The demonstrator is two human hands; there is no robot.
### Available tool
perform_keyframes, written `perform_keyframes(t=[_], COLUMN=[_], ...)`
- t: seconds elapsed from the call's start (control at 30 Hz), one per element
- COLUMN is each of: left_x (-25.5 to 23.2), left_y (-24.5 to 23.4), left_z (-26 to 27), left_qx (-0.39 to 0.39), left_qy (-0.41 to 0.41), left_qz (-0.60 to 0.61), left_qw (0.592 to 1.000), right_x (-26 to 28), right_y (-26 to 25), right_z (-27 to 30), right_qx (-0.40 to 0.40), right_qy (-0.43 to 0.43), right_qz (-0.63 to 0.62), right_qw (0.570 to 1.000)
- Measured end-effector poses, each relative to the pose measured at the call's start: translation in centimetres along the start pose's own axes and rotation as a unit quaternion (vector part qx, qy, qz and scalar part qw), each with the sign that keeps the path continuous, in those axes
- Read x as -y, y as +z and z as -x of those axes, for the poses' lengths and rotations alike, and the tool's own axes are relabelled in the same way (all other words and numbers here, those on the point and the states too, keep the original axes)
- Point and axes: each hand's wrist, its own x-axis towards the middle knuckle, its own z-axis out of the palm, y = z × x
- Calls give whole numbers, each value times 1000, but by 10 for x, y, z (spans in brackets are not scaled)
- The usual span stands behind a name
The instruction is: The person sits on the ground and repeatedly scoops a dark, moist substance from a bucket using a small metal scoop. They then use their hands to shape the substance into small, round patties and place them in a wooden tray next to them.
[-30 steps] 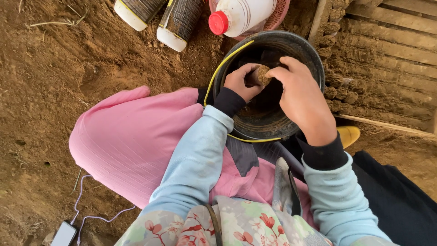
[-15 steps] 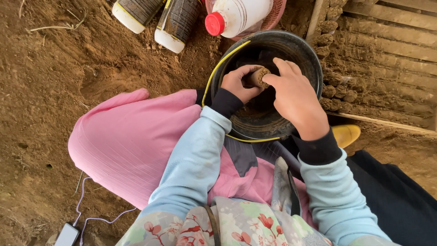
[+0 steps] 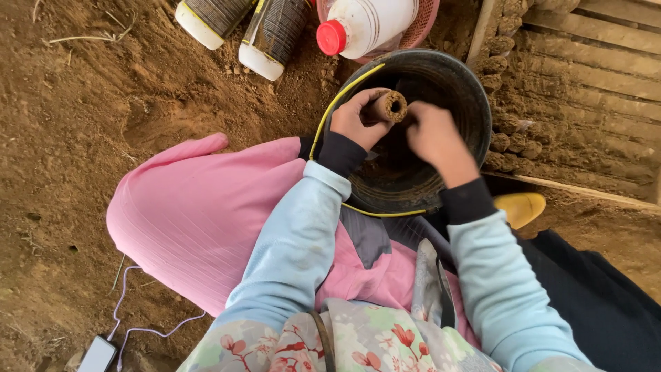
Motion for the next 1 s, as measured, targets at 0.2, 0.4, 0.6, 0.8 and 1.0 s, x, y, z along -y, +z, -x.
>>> perform_keyframes(t=[0.2, 0.4, 0.6, 0.8, 1.0], left_x=[25, 6, 8, 1, 7], left_y=[9, 10, 12, 9, 9], left_z=[-4, 3, -1, 2, 3], left_qx=[7, 4, 9, 15, 35], left_qy=[-3, -2, -19, -15, -14], left_qz=[-13, 10, 2, 10, 13], left_qw=[1000, 1000, 1000, 1000, 999], right_x=[8, -44, -32, 26, 97], right_y=[94, 131, 42, -60, -102], right_z=[11, 1, -1, 9, 38], right_qx=[31, 153, 100, 25, 9], right_qy=[-131, 34, 121, 91, 92], right_qz=[234, 23, -79, -117, -136], right_qw=[963, 987, 984, 989, 986])
